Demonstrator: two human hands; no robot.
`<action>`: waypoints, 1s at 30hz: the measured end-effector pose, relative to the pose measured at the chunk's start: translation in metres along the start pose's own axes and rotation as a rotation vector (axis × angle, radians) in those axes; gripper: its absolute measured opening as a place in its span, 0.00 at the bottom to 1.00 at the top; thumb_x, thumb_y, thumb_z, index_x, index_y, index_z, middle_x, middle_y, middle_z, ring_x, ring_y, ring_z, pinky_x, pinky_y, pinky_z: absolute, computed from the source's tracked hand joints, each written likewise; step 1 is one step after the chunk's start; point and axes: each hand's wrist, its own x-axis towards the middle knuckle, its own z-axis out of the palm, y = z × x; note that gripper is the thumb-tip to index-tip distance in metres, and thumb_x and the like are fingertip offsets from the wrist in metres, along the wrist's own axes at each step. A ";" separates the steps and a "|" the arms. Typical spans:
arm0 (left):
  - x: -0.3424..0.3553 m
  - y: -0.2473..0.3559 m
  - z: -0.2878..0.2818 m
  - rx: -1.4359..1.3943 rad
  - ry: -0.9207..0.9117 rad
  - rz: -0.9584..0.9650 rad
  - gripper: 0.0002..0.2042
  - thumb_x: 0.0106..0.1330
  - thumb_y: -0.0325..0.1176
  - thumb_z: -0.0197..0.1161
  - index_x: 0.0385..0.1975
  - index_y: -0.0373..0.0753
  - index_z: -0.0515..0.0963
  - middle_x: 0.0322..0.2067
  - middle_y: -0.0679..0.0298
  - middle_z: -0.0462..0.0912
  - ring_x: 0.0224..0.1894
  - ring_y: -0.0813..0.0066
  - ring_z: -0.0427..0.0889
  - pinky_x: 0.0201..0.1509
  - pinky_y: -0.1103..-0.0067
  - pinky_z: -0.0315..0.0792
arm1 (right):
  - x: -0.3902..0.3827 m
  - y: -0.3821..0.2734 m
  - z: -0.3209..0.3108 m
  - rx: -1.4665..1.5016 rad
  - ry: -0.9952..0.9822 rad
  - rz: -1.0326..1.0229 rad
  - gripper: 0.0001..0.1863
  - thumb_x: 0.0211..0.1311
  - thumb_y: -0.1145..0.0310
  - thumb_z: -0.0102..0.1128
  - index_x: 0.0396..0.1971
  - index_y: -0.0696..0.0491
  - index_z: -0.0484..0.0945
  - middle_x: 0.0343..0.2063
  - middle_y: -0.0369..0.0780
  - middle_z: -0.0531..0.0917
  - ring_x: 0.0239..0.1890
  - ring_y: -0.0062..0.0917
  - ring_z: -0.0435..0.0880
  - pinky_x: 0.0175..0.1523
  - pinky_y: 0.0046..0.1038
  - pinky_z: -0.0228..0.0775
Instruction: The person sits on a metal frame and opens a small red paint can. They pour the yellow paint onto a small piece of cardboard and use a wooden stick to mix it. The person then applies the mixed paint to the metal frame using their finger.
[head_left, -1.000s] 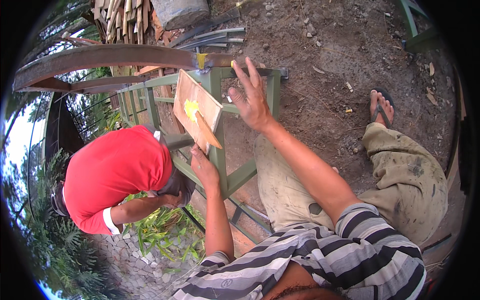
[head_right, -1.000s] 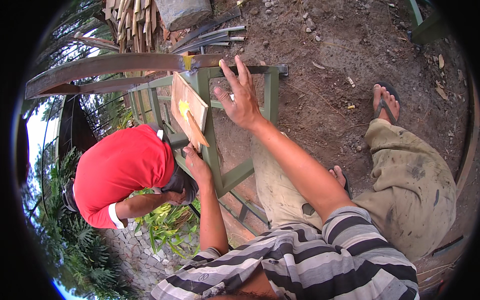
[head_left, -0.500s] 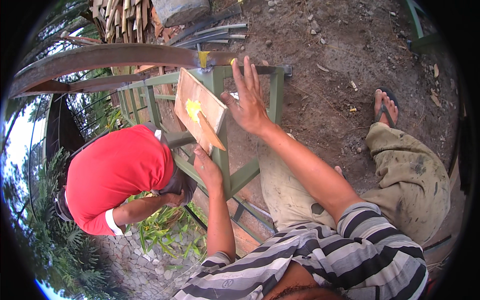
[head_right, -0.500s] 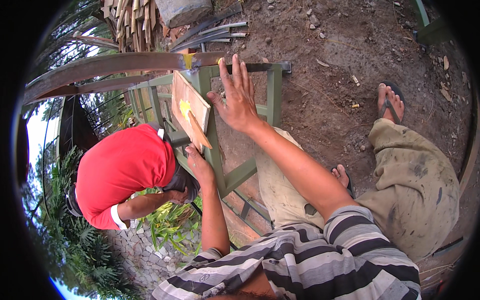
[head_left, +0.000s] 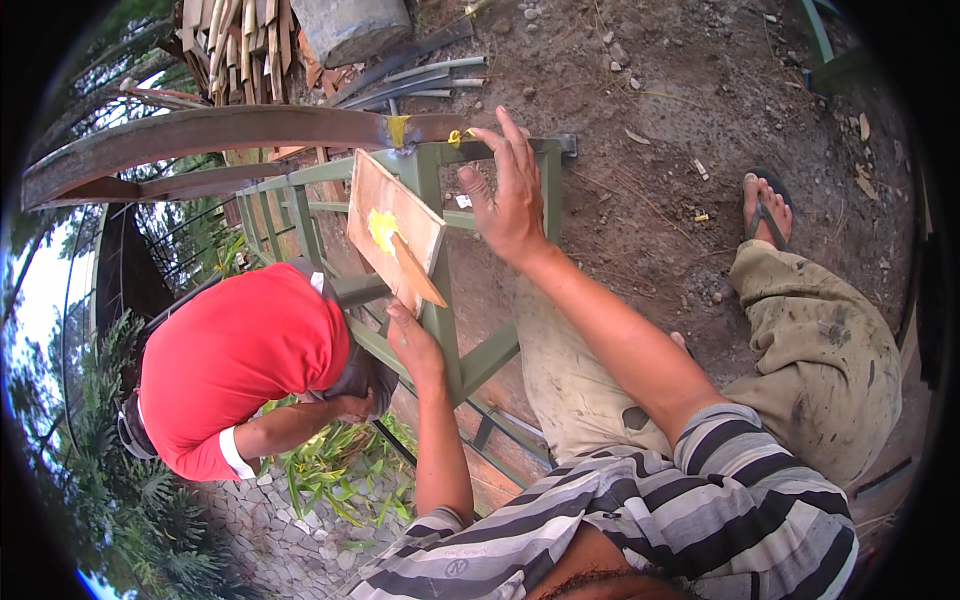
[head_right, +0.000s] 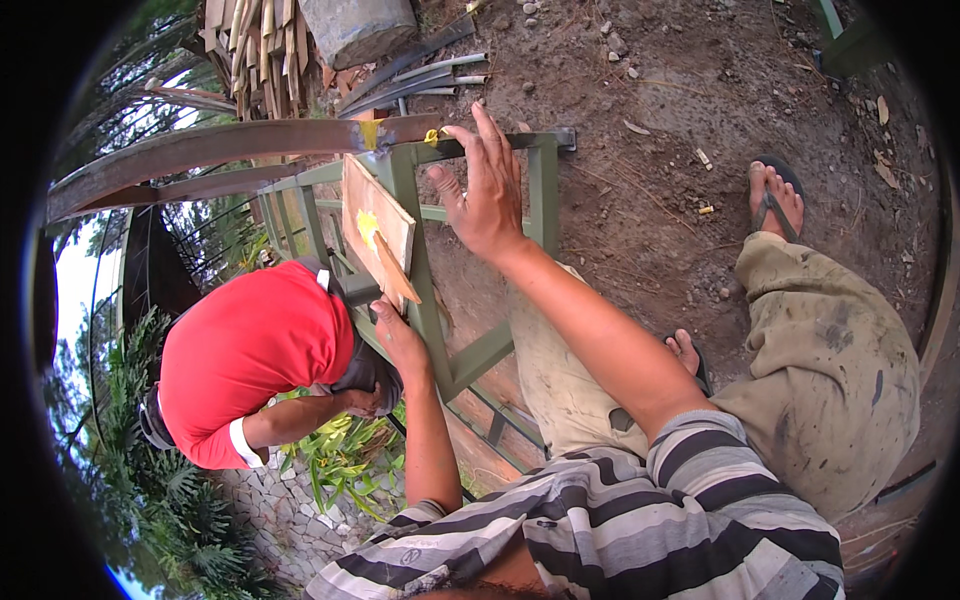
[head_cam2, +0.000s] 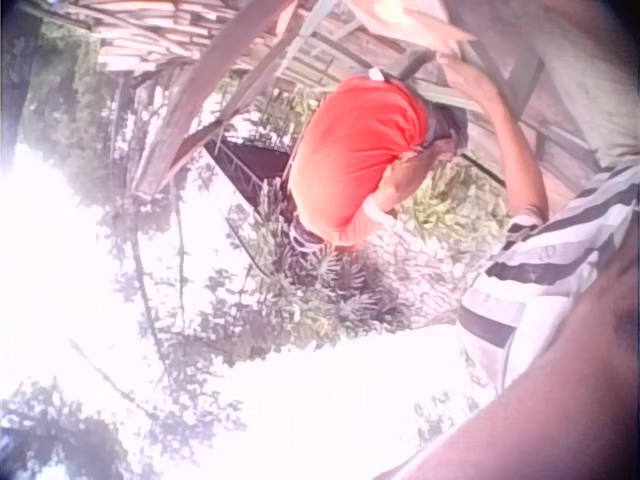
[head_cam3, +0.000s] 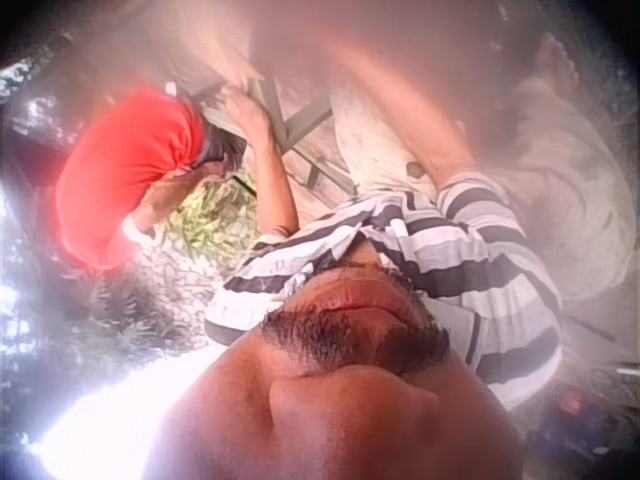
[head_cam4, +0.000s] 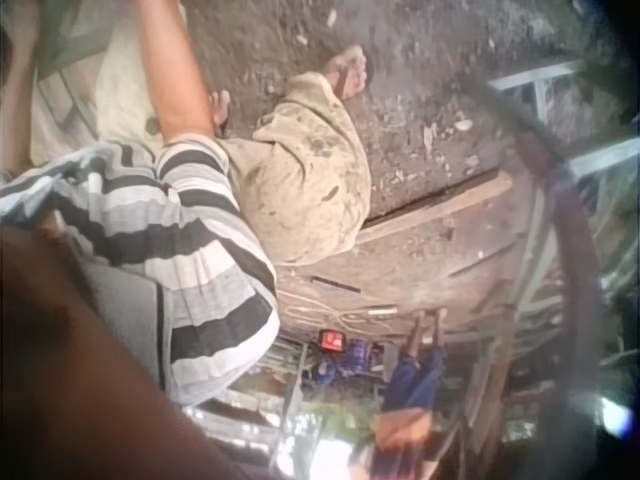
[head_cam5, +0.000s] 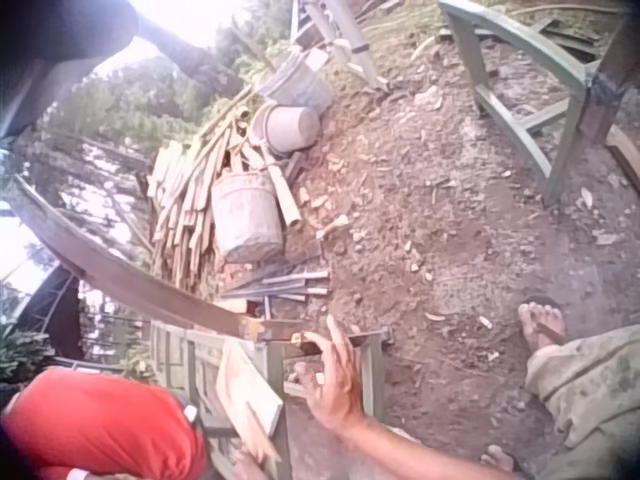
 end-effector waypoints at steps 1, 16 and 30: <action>0.000 0.000 0.000 -0.009 0.002 0.012 0.38 0.82 0.60 0.35 0.51 0.23 0.77 0.37 0.53 0.82 0.41 0.68 0.77 0.49 0.69 0.71 | 0.000 -0.001 0.001 0.055 0.021 0.023 0.35 0.74 0.39 0.50 0.68 0.51 0.70 0.74 0.54 0.60 0.74 0.53 0.60 0.76 0.49 0.48; 0.000 -0.005 -0.001 -0.007 0.004 0.025 0.38 0.82 0.60 0.35 0.50 0.24 0.77 0.39 0.51 0.83 0.42 0.67 0.77 0.50 0.68 0.71 | -0.012 -0.004 0.010 0.058 -0.129 0.035 0.42 0.72 0.35 0.50 0.75 0.50 0.63 0.76 0.55 0.53 0.77 0.53 0.54 0.77 0.50 0.47; -0.001 -0.004 0.001 -0.001 0.026 -0.006 0.39 0.82 0.61 0.36 0.47 0.22 0.77 0.34 0.55 0.80 0.39 0.68 0.74 0.47 0.70 0.70 | -0.013 -0.013 0.015 0.105 -0.105 0.018 0.39 0.73 0.35 0.48 0.74 0.45 0.66 0.77 0.53 0.53 0.77 0.55 0.54 0.77 0.51 0.46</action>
